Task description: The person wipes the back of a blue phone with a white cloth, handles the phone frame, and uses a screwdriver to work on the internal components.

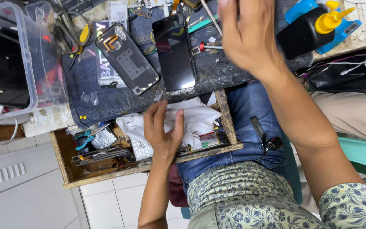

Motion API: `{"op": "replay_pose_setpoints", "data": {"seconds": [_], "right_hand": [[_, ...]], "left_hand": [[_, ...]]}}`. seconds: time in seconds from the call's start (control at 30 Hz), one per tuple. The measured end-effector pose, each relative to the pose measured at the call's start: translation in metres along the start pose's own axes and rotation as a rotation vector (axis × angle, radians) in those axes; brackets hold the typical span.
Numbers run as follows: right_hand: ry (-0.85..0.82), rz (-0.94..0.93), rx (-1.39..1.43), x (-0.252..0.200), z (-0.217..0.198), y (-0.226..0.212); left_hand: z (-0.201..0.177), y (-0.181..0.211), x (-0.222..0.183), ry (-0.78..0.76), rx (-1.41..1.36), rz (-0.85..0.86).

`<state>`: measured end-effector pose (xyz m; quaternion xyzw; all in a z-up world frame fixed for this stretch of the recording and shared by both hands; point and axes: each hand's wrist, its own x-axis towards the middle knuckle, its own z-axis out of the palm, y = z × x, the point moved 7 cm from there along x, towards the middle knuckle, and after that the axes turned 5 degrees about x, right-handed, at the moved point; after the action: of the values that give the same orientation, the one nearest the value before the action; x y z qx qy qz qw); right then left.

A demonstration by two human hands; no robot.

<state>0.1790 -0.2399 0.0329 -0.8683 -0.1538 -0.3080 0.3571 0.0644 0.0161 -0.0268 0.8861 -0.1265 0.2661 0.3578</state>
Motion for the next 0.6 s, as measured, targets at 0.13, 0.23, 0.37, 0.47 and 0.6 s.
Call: {"op": "replay_pose_setpoints", "data": {"seconds": [0.13, 0.23, 0.37, 0.47, 0.6], "right_hand": [[-0.294, 0.210, 0.512, -0.027, 0.012, -0.022], [-0.343, 0.274, 0.797, -0.054, 0.025, -0.009], [-0.317, 0.405, 1.110, -0.074, 0.032, 0.023], [-0.305, 0.396, 1.125, -0.079, 0.031, 0.030], [-0.264, 0.398, 1.120, -0.079, 0.029, 0.025]], "left_hand": [[0.012, 0.017, 0.031, -0.075, 0.136, -0.086], [0.021, 0.024, 0.042, -0.120, 0.216, -0.152], [0.027, 0.022, 0.045, -0.111, 0.220, -0.188], [0.028, 0.021, 0.042, -0.065, 0.244, -0.155], [0.031, 0.018, 0.039, -0.057, 0.253, -0.147]]}}
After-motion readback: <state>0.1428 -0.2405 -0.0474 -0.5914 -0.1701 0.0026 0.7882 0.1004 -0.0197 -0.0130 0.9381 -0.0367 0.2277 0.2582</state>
